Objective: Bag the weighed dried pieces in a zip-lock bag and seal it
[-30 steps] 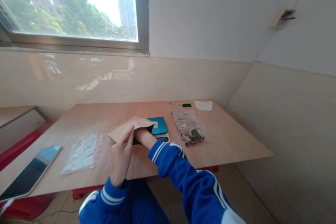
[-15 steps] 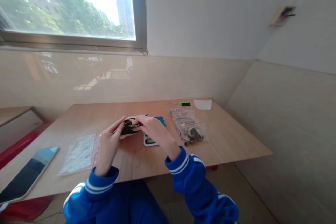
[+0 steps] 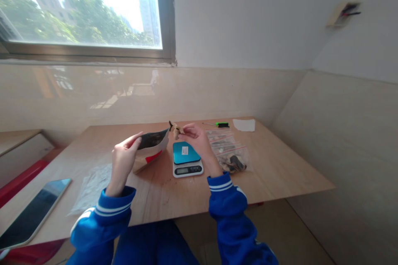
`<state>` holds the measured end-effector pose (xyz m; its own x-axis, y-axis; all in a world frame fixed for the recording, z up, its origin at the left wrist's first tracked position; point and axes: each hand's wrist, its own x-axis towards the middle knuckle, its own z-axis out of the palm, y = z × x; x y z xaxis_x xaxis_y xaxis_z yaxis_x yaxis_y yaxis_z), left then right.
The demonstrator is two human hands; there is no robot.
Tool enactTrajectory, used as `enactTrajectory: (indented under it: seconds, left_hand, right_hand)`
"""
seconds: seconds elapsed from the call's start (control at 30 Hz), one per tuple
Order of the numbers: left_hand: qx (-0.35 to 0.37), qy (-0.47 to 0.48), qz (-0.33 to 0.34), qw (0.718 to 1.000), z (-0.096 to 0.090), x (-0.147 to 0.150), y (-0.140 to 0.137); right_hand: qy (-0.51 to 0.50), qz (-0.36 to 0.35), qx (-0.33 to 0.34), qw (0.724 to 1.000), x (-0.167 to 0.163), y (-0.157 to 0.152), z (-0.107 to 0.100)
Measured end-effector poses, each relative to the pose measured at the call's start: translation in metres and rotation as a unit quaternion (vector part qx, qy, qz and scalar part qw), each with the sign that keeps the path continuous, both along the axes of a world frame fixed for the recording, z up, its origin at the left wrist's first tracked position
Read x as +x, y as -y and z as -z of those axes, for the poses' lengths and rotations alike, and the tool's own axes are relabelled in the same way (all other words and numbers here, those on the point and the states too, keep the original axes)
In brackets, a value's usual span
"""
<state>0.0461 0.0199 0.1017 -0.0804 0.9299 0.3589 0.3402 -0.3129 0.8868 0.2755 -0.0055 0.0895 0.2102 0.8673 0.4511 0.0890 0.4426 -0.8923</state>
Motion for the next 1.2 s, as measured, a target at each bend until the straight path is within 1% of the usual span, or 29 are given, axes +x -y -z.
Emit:
enactTrajectory:
  seconds: [0.07,0.13,0.17,0.23,0.3,0.4,0.5,0.6,0.7,0.8,0.87,0.93,0.97,1.03,1.07,1.1,1.13,1.17,1.2]
  left_hand:
    - [-0.009,0.023,-0.005,1.0,0.0,-0.002,-0.006]
    - [-0.017,0.033,-0.011,0.999,0.001,-0.003,-0.008]
    - [-0.02,0.036,-0.013,0.999,0.001,-0.004,-0.009]
    - [-0.021,0.039,-0.014,0.999,0.003,-0.004,-0.009]
    - [-0.017,0.038,-0.014,0.999,0.003,-0.004,-0.009]
    - [-0.014,0.032,-0.021,0.999,0.002,-0.005,-0.008]
    - [-0.019,0.033,-0.026,0.999,-0.001,-0.005,-0.007]
    - [-0.022,0.036,-0.025,0.999,-0.002,-0.005,-0.006]
    - [-0.023,0.034,-0.027,0.999,-0.001,-0.005,-0.005]
    - [-0.021,0.03,-0.023,0.999,0.001,-0.005,-0.004]
    - [-0.024,0.028,-0.021,0.999,0.001,-0.005,-0.002]
    - [-0.028,0.026,-0.019,0.999,0.001,-0.004,0.002]
    - [-0.029,0.023,-0.017,0.999,0.002,-0.004,0.005]
    - [-0.026,0.01,-0.01,1.0,0.006,-0.003,0.012]
    - [-0.022,0.0,-0.007,1.0,0.008,-0.002,0.016]
    - [-0.018,-0.009,-0.005,1.0,0.012,-0.001,0.021]
    - [-0.014,-0.015,-0.005,1.0,0.015,0.0,0.026]
    - [-0.013,-0.016,-0.006,1.0,0.018,0.001,0.03]
    - [-0.015,-0.014,-0.009,1.0,0.022,0.002,0.035]
  right_hand:
    - [0.038,0.044,-0.013,0.998,0.012,-0.003,0.013]
    - [0.139,0.062,-0.051,0.987,0.022,-0.008,0.032]
    - [0.206,0.068,-0.075,0.973,0.024,-0.01,0.042]
    - [0.32,0.079,-0.112,0.937,0.027,-0.017,0.061]
    - [0.38,0.085,-0.127,0.912,0.025,-0.024,0.074]
    - [0.398,0.083,-0.124,0.905,0.023,-0.031,0.082]
    - [0.404,0.09,-0.113,0.904,0.027,-0.031,0.081]
    - [0.394,0.118,-0.106,0.905,0.039,-0.022,0.082]
    - [0.382,0.148,-0.113,0.905,0.05,-0.009,0.09]
    - [0.378,0.155,-0.122,0.904,0.056,-0.001,0.102]
    - [0.377,0.156,-0.123,0.905,0.057,0.001,0.106]
    - [0.362,0.17,-0.112,0.91,0.053,0.002,0.098]
    - [0.339,0.18,-0.099,0.918,0.05,0.003,0.089]
    - [0.258,0.187,-0.059,0.946,0.038,0.01,0.061]
    - [0.206,0.17,-0.035,0.963,0.03,0.016,0.044]
    - [0.161,0.134,-0.014,0.978,0.021,0.023,0.024]
    - [0.134,0.081,-0.003,0.988,0.011,0.03,0.006]
    - [0.13,0.019,-0.002,0.991,0.0,0.037,-0.012]
    - [0.15,-0.048,-0.002,0.988,-0.01,0.044,-0.027]
